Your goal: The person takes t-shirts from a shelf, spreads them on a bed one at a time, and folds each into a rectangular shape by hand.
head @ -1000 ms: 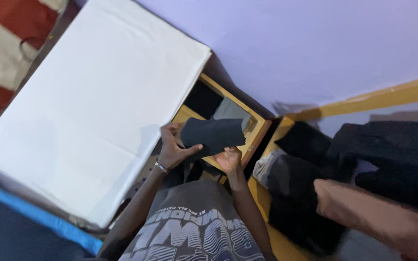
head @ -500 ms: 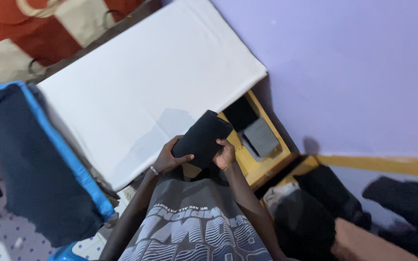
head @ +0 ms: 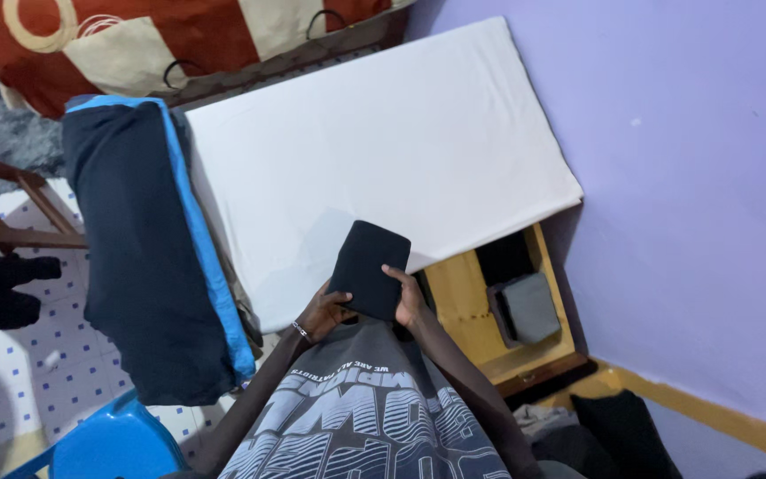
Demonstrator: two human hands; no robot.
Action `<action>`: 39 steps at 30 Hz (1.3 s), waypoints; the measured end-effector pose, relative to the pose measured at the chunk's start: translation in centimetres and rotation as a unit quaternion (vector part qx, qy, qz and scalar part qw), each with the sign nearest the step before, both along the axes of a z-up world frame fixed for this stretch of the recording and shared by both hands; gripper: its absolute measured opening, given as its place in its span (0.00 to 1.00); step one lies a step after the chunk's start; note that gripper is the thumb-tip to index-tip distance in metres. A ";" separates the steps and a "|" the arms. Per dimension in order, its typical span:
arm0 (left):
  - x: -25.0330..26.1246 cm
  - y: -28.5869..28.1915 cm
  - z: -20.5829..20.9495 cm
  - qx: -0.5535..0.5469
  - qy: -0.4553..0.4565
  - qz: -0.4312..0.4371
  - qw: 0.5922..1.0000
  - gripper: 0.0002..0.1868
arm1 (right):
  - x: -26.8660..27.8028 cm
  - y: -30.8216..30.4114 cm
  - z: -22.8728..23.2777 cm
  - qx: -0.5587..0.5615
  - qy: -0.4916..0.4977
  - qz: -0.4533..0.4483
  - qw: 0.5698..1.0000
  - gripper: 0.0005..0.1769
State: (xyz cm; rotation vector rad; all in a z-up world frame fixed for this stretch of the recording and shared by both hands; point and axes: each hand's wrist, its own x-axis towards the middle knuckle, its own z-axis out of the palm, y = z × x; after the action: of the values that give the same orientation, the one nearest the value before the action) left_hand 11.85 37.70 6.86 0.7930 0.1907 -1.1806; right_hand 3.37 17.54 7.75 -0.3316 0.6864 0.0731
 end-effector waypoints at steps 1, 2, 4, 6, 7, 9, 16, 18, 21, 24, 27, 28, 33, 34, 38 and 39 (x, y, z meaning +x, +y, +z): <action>0.5 0.5 -0.3 0.002 0.010 0.002 1.000 0.35 | 0.5 0.4 -0.5 0.008 0.007 0.006 1.000 0.25; 1.3 0.8 -0.7 0.014 0.008 -0.002 1.000 0.35 | 1.2 0.5 -1.1 0.018 0.009 0.010 1.000 0.25; 2.5 1.5 -1.7 0.040 0.008 -0.013 0.999 0.35 | 2.3 0.8 -2.3 0.039 0.016 0.016 0.999 0.25; 3.4 1.5 -3.2 0.065 0.006 0.001 0.998 0.35 | 3.9 0.6 -3.3 -0.041 -0.008 0.020 0.999 0.27; 3.7 1.6 -4.2 0.078 0.004 0.007 0.997 0.35 | 4.8 0.5 -3.8 -0.080 -0.021 0.021 0.996 0.28; 4.0 1.3 -6.5 0.090 0.018 0.041 0.995 0.33 | 6.5 -0.1 -4.5 -0.111 -0.006 0.049 0.993 0.30; 4.8 -0.4 -11.1 0.135 0.028 0.076 0.988 0.31 | 11.5 -3.6 -7.1 -0.224 -0.004 0.119 0.967 0.32; 4.9 -1.2 -11.8 0.138 0.004 0.071 0.988 0.30 | 12.5 -5.0 -8.3 -0.237 -0.013 0.146 0.960 0.32; 4.6 -2.7 -12.7 0.165 -0.011 0.055 0.985 0.29 | 13.6 -7.0 -10.1 -0.267 -0.015 0.179 0.947 0.33; 4.1 -3.9 -13.2 0.172 -0.028 0.036 0.984 0.29 | 14.1 -8.9 -10.8 -0.291 0.020 0.221 0.931 0.32; 3.2 -5.1 -13.2 0.173 -0.046 0.027 0.984 0.30 | 14.0 -10.8 -10.8 -0.280 0.027 0.243 0.928 0.31; 2.9 -5.4 -13.2 0.174 -0.052 0.026 0.983 0.31 | 14.0 -11.1 -10.9 -0.272 0.021 0.247 0.930 0.31; 1.2 -6.5 -13.0 0.257 -0.120 0.006 0.959 0.28 | 13.6 -11.8 -11.0 -0.346 0.059 0.259 0.900 0.31; 1.0 -7.0 -12.8 0.313 -0.159 -0.007 0.936 0.28 | 13.5 -11.7 -10.9 -0.367 0.065 0.260 0.891 0.31; 0.5 -8.1 -11.4 0.473 -0.401 0.007 0.784 0.26 | 11.6 -11.3 -11.3 -0.503 0.058 0.237 0.829 0.31; 0.8 -8.3 -10.7 0.458 -0.440 0.025 0.772 0.29 | 11.3 -11.2 -11.5 -0.540 0.084 0.240 0.802 0.32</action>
State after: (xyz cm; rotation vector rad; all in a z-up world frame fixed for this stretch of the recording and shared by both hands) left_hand 12.68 29.39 -3.86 2.1124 -0.0169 -0.4880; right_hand 14.64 6.39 -3.74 -1.6281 0.7511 0.1938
